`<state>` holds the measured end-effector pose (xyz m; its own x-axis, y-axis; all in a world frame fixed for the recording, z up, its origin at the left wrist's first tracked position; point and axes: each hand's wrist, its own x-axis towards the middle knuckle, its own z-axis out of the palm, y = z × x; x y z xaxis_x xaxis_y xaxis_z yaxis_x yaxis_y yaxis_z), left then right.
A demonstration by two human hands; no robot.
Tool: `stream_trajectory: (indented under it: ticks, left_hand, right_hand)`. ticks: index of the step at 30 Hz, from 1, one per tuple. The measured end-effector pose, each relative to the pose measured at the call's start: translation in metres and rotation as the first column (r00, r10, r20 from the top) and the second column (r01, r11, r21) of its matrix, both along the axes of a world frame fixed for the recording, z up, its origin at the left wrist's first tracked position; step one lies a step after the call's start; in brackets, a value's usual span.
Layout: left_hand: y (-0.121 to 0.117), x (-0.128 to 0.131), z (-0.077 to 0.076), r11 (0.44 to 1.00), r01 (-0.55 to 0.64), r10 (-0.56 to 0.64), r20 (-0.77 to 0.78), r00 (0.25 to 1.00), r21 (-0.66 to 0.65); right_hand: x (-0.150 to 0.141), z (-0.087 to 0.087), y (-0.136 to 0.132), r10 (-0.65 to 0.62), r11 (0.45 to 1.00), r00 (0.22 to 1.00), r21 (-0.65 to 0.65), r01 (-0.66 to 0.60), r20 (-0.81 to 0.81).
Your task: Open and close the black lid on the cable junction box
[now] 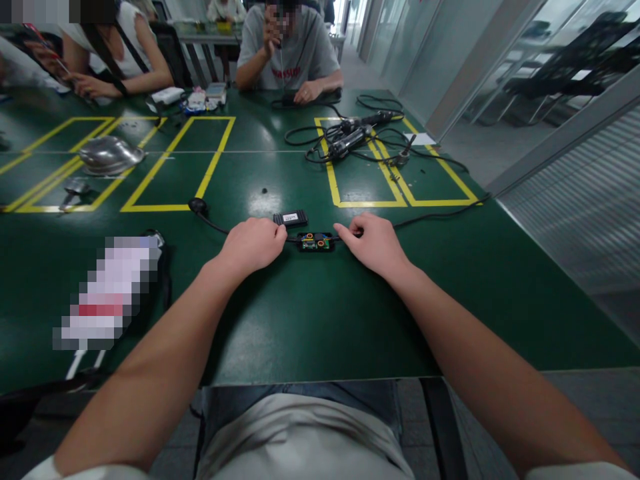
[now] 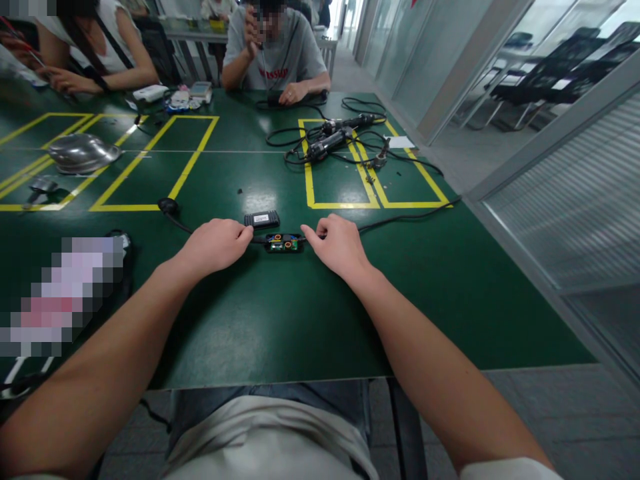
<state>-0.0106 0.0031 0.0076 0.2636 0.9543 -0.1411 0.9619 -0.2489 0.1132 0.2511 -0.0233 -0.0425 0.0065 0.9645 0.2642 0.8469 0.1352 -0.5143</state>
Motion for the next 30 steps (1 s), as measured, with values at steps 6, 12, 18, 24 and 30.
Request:
stream_trajectory:
  ticks: [6,12,18,24,30]
  left_hand:
    - [-0.003,0.003,0.003,1.0,-0.008,0.007,-0.011,1.0,-0.031]
    - [-0.002,0.003,0.001,1.0,-0.006,0.006,-0.033,0.999,-0.007]
    - [-0.001,0.003,0.001,0.999,-0.02,0.02,0.0,1.0,-0.039]
    - [0.001,0.004,-0.003,0.998,0.045,-0.046,-0.024,0.999,-0.032]
    - [-0.003,0.006,-0.004,0.997,0.048,-0.046,-0.027,0.999,0.063]
  right_hand:
    - [-0.003,0.006,-0.002,-0.015,0.999,1.0,-0.04,0.015,0.003]
    - [-0.003,0.007,-0.001,-0.014,0.999,1.0,-0.053,0.014,0.002]
    - [0.001,0.004,0.001,0.006,0.996,1.0,-0.093,-0.005,0.011]
    - [0.006,-0.003,0.004,0.014,0.996,0.998,-0.086,-0.009,0.059]
    - [0.001,-0.004,0.004,-0.048,0.993,0.991,-0.099,0.06,0.124]
